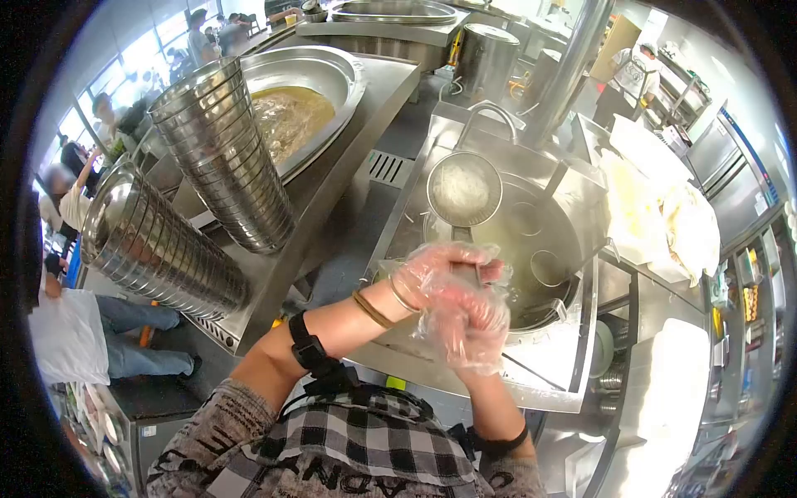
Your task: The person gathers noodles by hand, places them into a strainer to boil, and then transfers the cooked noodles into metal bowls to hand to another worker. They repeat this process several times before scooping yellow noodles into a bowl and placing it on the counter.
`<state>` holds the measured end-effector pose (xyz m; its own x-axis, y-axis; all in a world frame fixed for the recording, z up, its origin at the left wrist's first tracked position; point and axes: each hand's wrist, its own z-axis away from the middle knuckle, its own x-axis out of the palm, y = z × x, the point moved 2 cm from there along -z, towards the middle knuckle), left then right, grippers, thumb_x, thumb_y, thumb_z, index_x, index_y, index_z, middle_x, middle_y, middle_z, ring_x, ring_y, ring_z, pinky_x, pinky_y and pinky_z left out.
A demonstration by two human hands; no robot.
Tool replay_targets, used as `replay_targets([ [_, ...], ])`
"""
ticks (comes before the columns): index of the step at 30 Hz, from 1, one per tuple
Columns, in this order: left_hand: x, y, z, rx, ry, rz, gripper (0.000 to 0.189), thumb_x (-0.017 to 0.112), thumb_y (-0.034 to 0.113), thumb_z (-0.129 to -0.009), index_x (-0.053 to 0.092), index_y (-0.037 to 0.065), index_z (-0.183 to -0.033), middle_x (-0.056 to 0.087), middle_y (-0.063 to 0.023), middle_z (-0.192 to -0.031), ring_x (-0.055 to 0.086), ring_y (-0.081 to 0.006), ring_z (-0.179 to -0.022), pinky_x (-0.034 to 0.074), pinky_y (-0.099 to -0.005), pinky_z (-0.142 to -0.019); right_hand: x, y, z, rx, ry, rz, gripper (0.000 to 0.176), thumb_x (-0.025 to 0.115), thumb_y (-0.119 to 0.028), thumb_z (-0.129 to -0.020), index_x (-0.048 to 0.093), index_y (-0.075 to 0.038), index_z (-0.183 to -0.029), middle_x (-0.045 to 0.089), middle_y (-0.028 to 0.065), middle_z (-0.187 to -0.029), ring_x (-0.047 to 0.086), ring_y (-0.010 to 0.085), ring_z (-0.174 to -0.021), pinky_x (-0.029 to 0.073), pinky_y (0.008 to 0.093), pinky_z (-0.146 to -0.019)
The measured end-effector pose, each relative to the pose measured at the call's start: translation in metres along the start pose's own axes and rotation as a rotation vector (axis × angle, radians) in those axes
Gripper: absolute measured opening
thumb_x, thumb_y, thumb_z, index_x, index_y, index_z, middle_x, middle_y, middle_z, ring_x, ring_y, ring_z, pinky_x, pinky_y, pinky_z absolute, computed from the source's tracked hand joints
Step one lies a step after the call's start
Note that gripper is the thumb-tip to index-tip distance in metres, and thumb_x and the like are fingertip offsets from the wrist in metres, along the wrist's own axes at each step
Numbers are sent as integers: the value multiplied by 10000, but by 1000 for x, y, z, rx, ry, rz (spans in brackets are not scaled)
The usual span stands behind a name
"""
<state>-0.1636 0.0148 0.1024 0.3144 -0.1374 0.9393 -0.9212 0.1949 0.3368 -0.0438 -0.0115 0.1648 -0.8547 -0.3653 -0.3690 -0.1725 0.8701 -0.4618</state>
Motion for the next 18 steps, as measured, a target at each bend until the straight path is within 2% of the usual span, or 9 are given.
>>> replay_targets([
  [2, 3, -1, 16, 106, -21, -259, 309, 543, 142, -793, 495, -12, -1057, 561, -113, -1007, 538, -185, -927, 468, -297, -735, 10, -14, 17, 762, 68, -597, 292, 597, -54, -671, 529, -6, -951, 584, 99, -904, 555, 183, -784, 442, 327, -676],
  [3, 6, 2, 22, 103, -18, -265, 309, 543, 142, -793, 495, -12, -1057, 561, -113, -1007, 538, -185, -927, 468, -297, -735, 9, -9, 21, 760, 73, -601, 292, 597, -54, -671, 529, -6, -951, 584, 99, -904, 555, 183, -784, 442, 327, -676],
  [6, -12, 2, 30, -69, 246, -491, 347, 516, 177, -819, 482, -7, -1111, 502, -119, -1138, 516, -187, -985, 411, -292, -831, 10, 21, 36, 205, -154, 317, 361, 584, -173, -757, 495, 23, -1047, 574, 44, -899, 541, 140, -783, 430, 273, -700],
  [10, -55, 19, 40, 269, -32, -1019, 346, 562, 287, -779, 562, -6, -961, 584, -97, -963, 551, -184, -830, 454, -306, -625, 44, 52, 45, 1376, 48, -1606, 103, 434, -102, -806, 457, -24, -869, 371, 0, -643, 313, 69, -489, 271, 189, -419],
  [11, -19, 32, 67, 327, 143, -1344, 353, 562, 286, -780, 545, 7, -996, 565, -114, -1002, 542, -218, -866, 438, -320, -689, 49, 57, 41, 1323, 92, -2237, 99, 403, -92, -822, 443, -9, -859, 352, -9, -613, 309, 61, -472, 268, 185, -402],
  [13, 59, 46, 117, 386, 562, -1953, 379, 562, 282, -782, 511, 34, -1064, 527, -147, -1080, 523, -286, -939, 405, -347, -817, 42, 80, 42, 1377, 99, -2146, 160, 402, -72, -816, 433, 20, -943, 352, -6, -632, 323, 66, -484, 290, 192, -412],
  [16, 128, 69, 245, 1293, 186, -2093, 305, 588, 236, -765, 553, 5, -961, 585, -142, -848, 574, -292, -773, 459, -355, -686, 58, 79, 47, 1462, 165, -2022, 318, 398, -33, -821, 358, 41, -1128, 371, 1, -666, 354, 75, -507, 311, 190, -427],
  [17, 141, 77, 292, 1399, 217, -2062, 233, 550, 189, -795, 555, -9, -918, 583, -139, -813, 565, -267, -722, 457, -360, -680, 59, 84, 51, 1477, 195, -1938, 370, 398, -18, -820, 322, 39, -1178, 377, 3, -673, 364, 77, -515, 318, 191, -432],
  [18, 138, 84, 339, 1594, 612, -1922, 163, 551, 120, -777, 564, 8, -896, 581, -118, -821, 567, -227, -771, 455, -335, -689, 59, 89, 55, 1489, 152, -1943, 370, 398, -18, -820, 322, 39, -1178, 377, 3, -673, 364, 77, -515, 318, 191, -432],
])
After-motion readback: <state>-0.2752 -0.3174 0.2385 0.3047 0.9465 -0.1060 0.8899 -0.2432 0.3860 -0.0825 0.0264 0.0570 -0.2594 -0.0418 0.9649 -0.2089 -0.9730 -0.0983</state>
